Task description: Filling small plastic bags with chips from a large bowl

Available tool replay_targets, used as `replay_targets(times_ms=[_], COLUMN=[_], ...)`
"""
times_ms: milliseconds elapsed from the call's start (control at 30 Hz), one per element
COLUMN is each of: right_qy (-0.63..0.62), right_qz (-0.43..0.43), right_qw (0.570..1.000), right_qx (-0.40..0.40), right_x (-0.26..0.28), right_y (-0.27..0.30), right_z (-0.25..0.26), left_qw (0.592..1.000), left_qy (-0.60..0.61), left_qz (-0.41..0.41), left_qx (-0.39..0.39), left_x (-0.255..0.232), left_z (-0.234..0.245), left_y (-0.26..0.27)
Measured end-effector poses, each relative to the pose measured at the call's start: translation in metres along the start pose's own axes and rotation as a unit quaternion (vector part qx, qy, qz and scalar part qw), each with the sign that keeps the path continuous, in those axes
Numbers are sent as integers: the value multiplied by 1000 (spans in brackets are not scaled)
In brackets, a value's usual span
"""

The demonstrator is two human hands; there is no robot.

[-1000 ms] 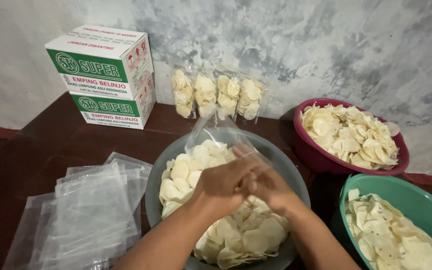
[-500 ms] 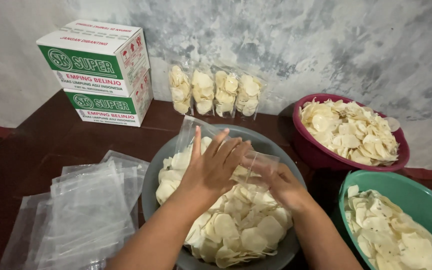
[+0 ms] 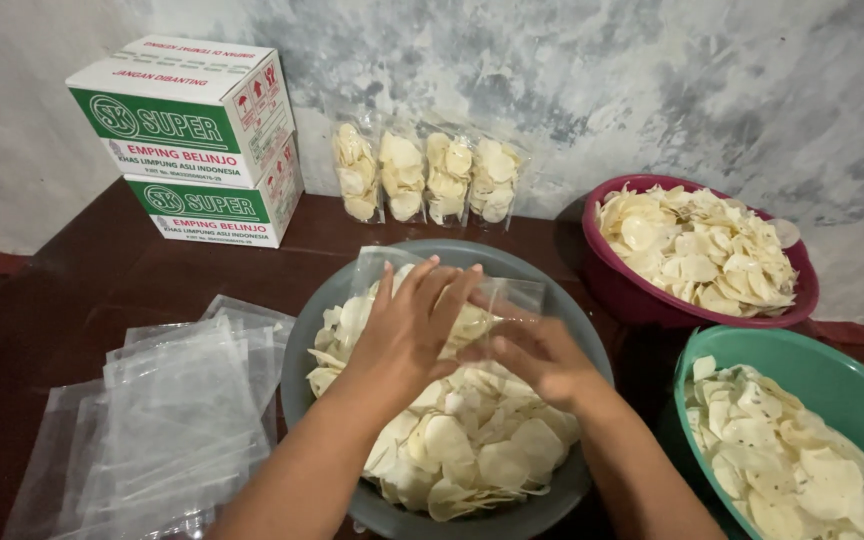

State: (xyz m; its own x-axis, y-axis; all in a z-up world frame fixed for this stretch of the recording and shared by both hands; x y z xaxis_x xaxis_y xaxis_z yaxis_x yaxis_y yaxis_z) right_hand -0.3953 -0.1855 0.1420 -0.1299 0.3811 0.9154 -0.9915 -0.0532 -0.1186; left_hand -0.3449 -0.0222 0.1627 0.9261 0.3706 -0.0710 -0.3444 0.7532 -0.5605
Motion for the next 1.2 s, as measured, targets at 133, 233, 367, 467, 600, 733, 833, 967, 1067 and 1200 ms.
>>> replay_targets(times_ms=[133,233,367,467,600,733,833,967,1067,1200], right_qy=[-58,3,-149,-135,212,232,207,294,331,426], right_qz=[73,195,141,82,-48,-93,151,242,257,280], right_qw=[994,970,919,918,969,968,962,887,870,851], right_qx=[-53,-145,-336,-363,-115,24,90,260,259,129], right_x=[-14,0,-14,-21,-44,-8,15,59,57,37], right_y=[-4,1,0,-9,-24,0,16,43,47,36], right_z=[5,14,40,40,15,3,-17,-80,-112,-121], left_qw=[1000,998,984,969,944,925,920,933,929,919], left_qy=[6,12,50,91,168,225,216,182,183,160], left_qz=[16,41,80,103,104,122,136,150,133,100], left_qx=[-25,-43,-152,-205,-264,-283,-299,-273,-294,-347], left_x=[15,19,23,28,38,51,49,37,33,40], left_z=[0,5,22,25,21,14,23,37,41,29], left_y=[3,4,16,29,39,44,46,41,41,48])
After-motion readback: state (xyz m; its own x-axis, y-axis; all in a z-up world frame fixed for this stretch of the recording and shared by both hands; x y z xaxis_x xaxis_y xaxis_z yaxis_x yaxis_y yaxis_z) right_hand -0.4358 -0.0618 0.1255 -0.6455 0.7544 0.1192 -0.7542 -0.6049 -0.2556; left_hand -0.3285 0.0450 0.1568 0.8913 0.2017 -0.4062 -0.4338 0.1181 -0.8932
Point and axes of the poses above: each hand's wrist, its own y-axis away from the middle knuckle, its own z-axis out of the back of the hand, x = y × z, the point moved 5 cm from there along -y, towards the middle knuckle, and after that the axes turned 5 degrees about -z, right-handed, at the moved point
